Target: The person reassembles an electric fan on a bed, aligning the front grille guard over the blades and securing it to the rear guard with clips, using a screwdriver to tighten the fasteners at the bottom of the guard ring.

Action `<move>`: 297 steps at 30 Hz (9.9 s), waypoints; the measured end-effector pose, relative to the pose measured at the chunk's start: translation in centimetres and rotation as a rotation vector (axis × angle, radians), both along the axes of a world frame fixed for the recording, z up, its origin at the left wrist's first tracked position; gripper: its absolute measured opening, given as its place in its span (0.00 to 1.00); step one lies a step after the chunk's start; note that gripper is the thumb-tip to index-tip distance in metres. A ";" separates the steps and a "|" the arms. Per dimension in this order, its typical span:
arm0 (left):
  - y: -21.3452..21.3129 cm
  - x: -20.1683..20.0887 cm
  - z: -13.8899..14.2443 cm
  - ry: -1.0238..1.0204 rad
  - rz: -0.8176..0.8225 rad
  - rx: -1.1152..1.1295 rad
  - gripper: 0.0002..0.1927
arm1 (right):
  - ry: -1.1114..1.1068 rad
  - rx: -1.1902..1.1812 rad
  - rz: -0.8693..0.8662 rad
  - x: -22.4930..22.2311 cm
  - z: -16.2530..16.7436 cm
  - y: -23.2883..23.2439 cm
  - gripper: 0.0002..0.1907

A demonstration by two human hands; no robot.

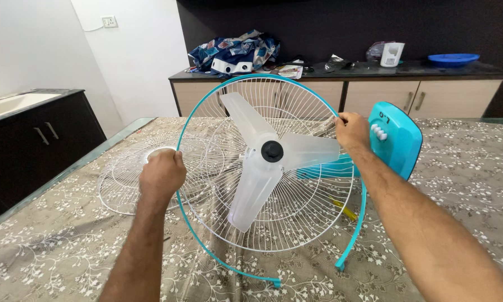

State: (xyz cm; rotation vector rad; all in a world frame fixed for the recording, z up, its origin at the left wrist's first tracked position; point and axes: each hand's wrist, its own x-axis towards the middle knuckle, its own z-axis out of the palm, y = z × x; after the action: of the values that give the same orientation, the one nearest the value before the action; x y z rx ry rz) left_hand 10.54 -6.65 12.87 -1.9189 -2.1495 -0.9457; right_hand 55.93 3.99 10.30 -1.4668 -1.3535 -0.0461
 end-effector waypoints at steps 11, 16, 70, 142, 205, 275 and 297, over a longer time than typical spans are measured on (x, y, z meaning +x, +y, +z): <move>1.3 1.3 -2.2 -0.136 0.029 0.312 0.15 | 0.224 -0.014 0.173 -0.3 -0.2 -0.3 0.11; 1.7 1.1 -2.1 -0.207 0.038 0.331 0.14 | 0.351 -0.011 0.289 -0.4 0.0 0.0 0.12; 0.2 0.8 -2.7 -0.005 0.006 -0.074 0.20 | -0.444 -0.320 -0.071 1.8 -1.4 -3.2 0.14; -7.4 7.9 -11.7 -1.077 -0.283 -0.296 0.18 | 0.642 -0.748 0.436 -6.0 -8.5 -14.3 0.20; -7.3 14.4 -14.9 -1.413 -0.525 -0.533 0.20 | 0.200 -0.701 0.488 -14.5 -9.9 -21.9 0.18; -6.0 16.2 -15.1 -1.474 -0.516 -0.647 0.15 | -0.559 -0.391 0.162 -15.8 -9.4 -21.9 0.21; -6.4 -2.3 -9.2 -0.096 0.159 -0.494 0.13 | -0.617 -0.310 0.143 -15.3 -10.6 -20.7 0.27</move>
State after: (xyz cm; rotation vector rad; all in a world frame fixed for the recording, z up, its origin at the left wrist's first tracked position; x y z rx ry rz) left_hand 8.27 -13.03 3.62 -1.8708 -2.7466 -0.5200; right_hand 40.62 -16.66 -0.33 -1.6820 -2.0339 -0.2191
